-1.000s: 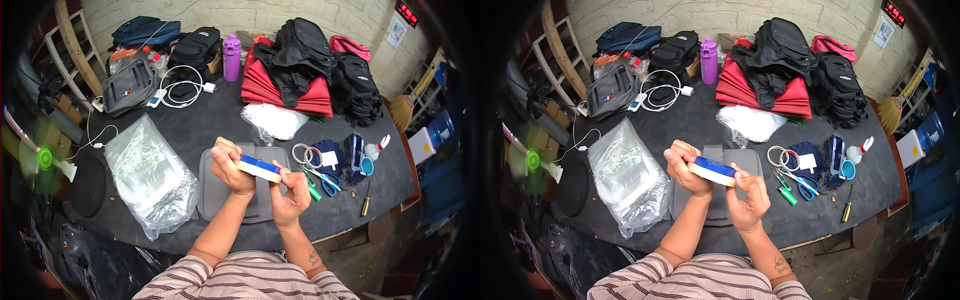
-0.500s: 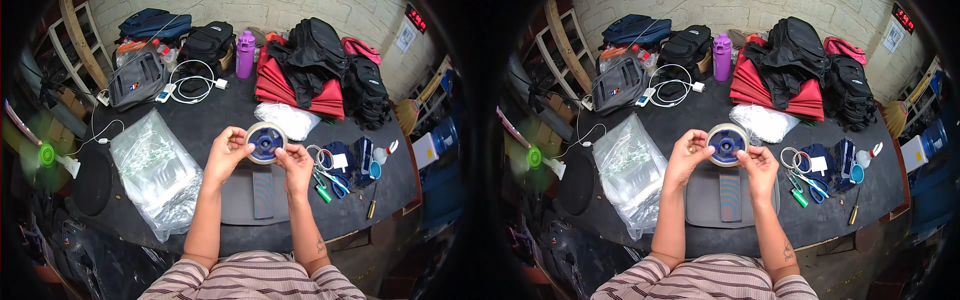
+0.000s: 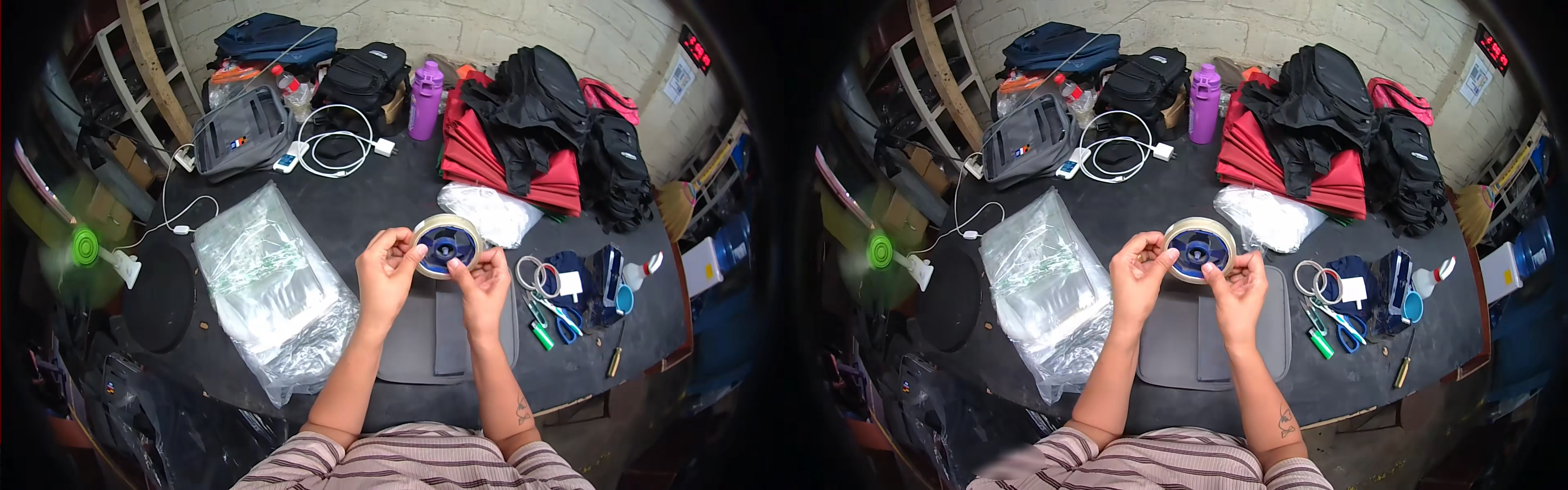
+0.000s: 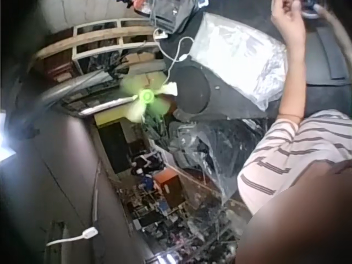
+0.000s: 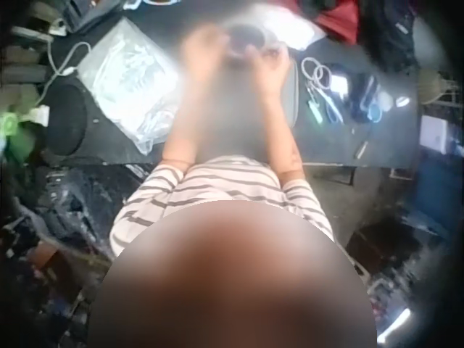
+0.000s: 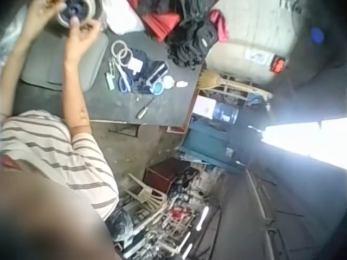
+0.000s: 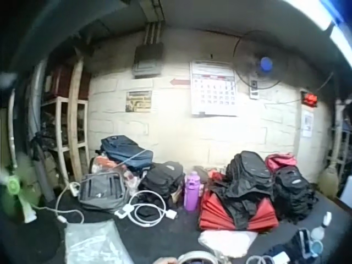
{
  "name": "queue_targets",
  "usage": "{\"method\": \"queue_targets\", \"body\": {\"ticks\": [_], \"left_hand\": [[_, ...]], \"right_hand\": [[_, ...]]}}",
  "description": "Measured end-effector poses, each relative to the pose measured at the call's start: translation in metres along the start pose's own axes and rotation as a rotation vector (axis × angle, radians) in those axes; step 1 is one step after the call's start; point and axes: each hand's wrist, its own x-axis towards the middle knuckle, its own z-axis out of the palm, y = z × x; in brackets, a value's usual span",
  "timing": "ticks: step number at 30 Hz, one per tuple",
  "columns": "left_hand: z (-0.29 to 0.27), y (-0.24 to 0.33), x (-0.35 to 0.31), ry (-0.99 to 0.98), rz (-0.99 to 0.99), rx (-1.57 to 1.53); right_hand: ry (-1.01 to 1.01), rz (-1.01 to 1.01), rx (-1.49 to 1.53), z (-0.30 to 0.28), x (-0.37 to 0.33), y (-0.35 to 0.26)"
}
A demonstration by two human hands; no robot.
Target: Inspecting a bag and repairing/refilling a tape dispenser at a workbench for packaging.
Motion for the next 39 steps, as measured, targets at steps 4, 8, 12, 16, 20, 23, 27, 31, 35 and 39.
{"method": "queue_targets", "body": {"ticks": [4, 8, 12, 16, 20, 23, 27, 31, 35, 39], "left_hand": [[-0.011, -0.011, 0.008, 0.016, -0.01, -0.044], [-0.025, -0.017, 0.017, -0.141, -0.138, 0.013], [-0.054, -0.014, 0.055, -0.479, -0.195, 0.27], [-0.086, -0.02, 0.143, -0.305, -0.107, 0.392], [-0.13, -0.055, 0.237, -0.122, -0.011, 0.406], [-0.136, -0.068, 0.259, 0.034, -0.121, 0.328], [-0.104, -0.076, 0.21, -0.325, -0.181, 0.323], [-0.11, -0.085, 0.147, -0.443, -0.089, 0.437], [-0.137, -0.079, 0.107, -0.306, -0.15, 0.469], [-0.151, -0.099, 0.075, -0.094, -0.185, 0.189]], "right_hand": [[-0.021, 0.032, -0.005, 0.009, 0.002, 0.005], [-0.03, 0.066, -0.024, 0.004, 0.008, 0.016], [0.016, 0.162, -0.044, -0.015, 0.013, 0.023], [0.023, 0.162, -0.035, -0.037, 0.009, 0.033], [0.042, 0.198, -0.173, -0.038, 0.001, 0.021], [-0.055, 0.382, -0.4, -0.048, 0.011, 0.005], [-0.55, 0.382, -1.327, -0.048, 0.03, -0.027], [-0.555, -0.028, -1.439, 0.004, 0.071, -0.043], [-0.855, -0.304, -1.081, 0.103, 0.13, -0.018], [-1.112, -0.559, -1.127, 0.187, 0.205, 0.055]]}}
